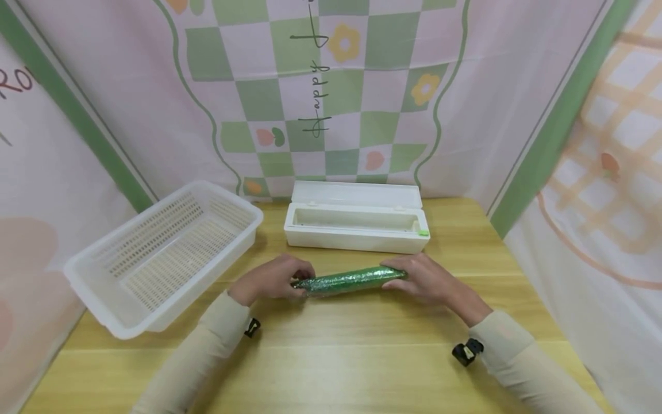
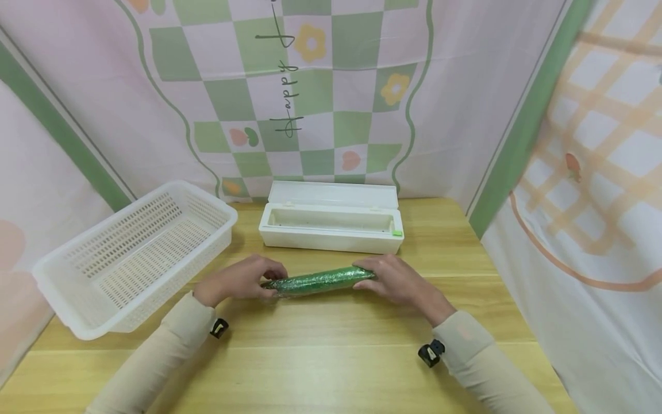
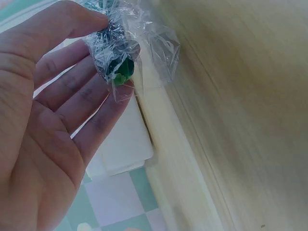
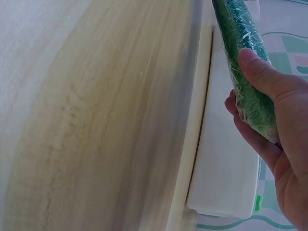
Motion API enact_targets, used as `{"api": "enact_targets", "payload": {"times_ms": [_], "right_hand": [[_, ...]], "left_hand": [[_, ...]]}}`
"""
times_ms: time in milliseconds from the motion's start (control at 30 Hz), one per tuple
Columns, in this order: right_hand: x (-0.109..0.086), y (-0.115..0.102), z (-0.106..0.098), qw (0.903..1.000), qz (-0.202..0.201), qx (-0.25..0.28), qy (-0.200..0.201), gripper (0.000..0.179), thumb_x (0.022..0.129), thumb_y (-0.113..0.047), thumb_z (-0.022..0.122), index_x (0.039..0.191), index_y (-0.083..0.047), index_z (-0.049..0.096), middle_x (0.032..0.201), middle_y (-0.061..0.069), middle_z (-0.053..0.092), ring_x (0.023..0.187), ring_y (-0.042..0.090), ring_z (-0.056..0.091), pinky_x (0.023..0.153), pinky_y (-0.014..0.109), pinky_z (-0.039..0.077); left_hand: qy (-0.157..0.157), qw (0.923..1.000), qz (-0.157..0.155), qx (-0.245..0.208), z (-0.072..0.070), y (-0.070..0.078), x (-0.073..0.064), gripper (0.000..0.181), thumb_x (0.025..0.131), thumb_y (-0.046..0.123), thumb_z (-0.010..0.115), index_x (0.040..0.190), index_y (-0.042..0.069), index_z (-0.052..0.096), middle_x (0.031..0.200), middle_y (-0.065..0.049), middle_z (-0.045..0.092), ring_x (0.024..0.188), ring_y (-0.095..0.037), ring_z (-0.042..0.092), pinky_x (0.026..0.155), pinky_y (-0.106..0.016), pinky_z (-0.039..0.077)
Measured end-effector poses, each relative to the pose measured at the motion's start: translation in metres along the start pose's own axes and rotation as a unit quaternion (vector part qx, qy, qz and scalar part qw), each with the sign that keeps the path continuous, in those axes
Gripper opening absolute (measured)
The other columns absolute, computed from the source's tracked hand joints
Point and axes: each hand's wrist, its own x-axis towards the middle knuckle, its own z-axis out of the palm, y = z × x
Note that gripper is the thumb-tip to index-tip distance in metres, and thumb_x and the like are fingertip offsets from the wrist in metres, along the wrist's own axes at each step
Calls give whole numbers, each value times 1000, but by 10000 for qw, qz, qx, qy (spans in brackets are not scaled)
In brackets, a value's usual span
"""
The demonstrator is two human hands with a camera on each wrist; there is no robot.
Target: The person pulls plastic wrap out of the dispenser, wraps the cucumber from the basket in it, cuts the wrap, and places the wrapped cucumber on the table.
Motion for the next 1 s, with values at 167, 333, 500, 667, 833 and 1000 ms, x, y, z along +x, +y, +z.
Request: {"api": "enact_targets", "payload": {"times_ms": [167,333,500,667,833,1000], "right_hand": [[-1,0,1,10000,28,74,2,45,91,-25,84,128,-2,73,119,14,79,90,16,76,77,31,64],[-2,2,2,9999,-5,113,113,45,90,-25,85,127,-2,74,118,13,80,90,14,76,77,31,64],[-2,4,0,9996,50,233,146,46,89,-25,85,128,-3,74,118,12,80,84,4,70,73,27,61],[-3,6,-1,9986,216,471,68,47,90,-26,85,129,-3,74,118,11,80,80,-1,66,71,24,59],[-4,8,0,9982,276,533,66,45,90,-26,85,127,-4,75,116,10,80,81,-1,67,71,23,59],[-2,7,1,9980,280,565,69,43,90,-28,85,127,-7,76,115,8,81,80,-2,66,70,22,58]], "left_hand": [[85,9998,71,162,1,3,-2,31,90,12,80,120,11,74,114,-1,79,107,-15,74,99,-33,61],[209,9982,96,558,2,1,-5,28,92,14,80,119,10,75,104,2,77,87,-7,66,82,-26,58],[340,9949,246,921,4,-1,-4,19,94,17,81,111,11,76,97,4,77,76,-1,59,71,-20,53],[359,9933,292,1056,6,-3,-4,16,94,24,82,103,14,76,92,7,77,72,1,58,66,-18,51],[464,9884,408,1387,8,-2,-6,19,91,26,84,101,14,74,92,6,76,74,-2,61,66,-20,53],[847,9713,624,2134,14,-4,-8,25,90,24,86,104,12,70,98,0,77,84,-11,70,74,-26,60]]}}
